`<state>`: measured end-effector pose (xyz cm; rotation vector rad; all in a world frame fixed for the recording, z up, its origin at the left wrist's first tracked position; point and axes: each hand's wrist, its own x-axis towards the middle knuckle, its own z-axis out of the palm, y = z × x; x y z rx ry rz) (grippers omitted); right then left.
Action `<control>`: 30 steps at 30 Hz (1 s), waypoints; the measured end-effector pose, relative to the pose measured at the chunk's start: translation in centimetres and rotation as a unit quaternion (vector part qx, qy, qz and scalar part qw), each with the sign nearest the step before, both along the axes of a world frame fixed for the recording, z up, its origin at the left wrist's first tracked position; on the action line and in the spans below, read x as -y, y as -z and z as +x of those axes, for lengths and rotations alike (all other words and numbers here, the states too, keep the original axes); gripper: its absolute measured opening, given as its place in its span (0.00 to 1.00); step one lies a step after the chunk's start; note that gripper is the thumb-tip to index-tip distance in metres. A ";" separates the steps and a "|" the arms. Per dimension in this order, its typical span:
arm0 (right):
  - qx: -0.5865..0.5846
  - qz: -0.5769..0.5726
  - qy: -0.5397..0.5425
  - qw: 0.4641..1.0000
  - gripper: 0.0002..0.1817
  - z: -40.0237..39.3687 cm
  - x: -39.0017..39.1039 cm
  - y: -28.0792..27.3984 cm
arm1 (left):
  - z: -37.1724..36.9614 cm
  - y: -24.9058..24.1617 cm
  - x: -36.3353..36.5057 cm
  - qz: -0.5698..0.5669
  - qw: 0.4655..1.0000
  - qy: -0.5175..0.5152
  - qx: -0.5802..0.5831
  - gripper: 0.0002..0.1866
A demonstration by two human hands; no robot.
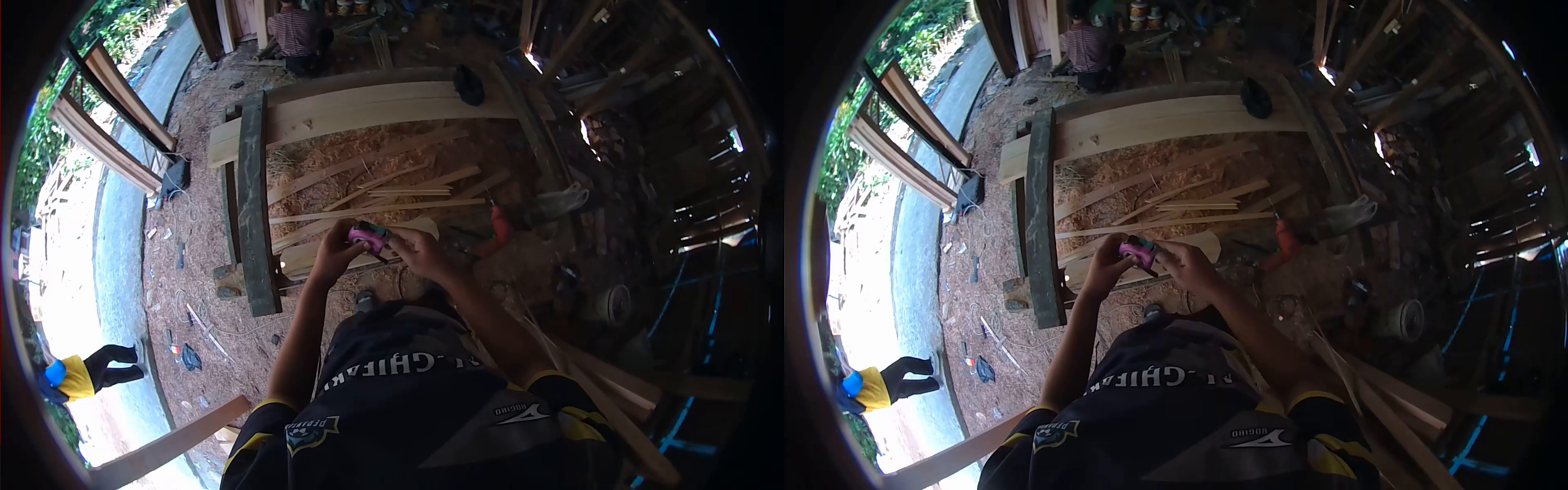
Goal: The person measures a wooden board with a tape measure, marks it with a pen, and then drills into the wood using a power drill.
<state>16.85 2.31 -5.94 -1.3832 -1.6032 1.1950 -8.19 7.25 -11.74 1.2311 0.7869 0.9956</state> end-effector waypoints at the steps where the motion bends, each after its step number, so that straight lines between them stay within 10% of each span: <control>1: 0.042 -0.018 0.018 0.999 0.20 -0.3 0.3 0.2 | -0.2 0.4 -0.1 -0.004 1.000 0.007 0.006 0.27; 4: -0.004 -0.065 0.066 0.996 0.19 -0.9 1.1 1.8 | -1.2 0.5 -0.2 -0.031 0.999 0.017 -0.024 0.27; 10: -0.153 -0.174 0.117 0.966 0.19 -1.4 0.7 0.1 | -0.9 -3.1 -0.7 0.266 0.947 -0.011 -0.180 0.35; 30: -0.233 -0.163 0.107 0.953 0.10 -2.8 -0.2 -1.7 | -7.0 -7.7 3.6 0.315 0.928 -0.005 -0.199 0.25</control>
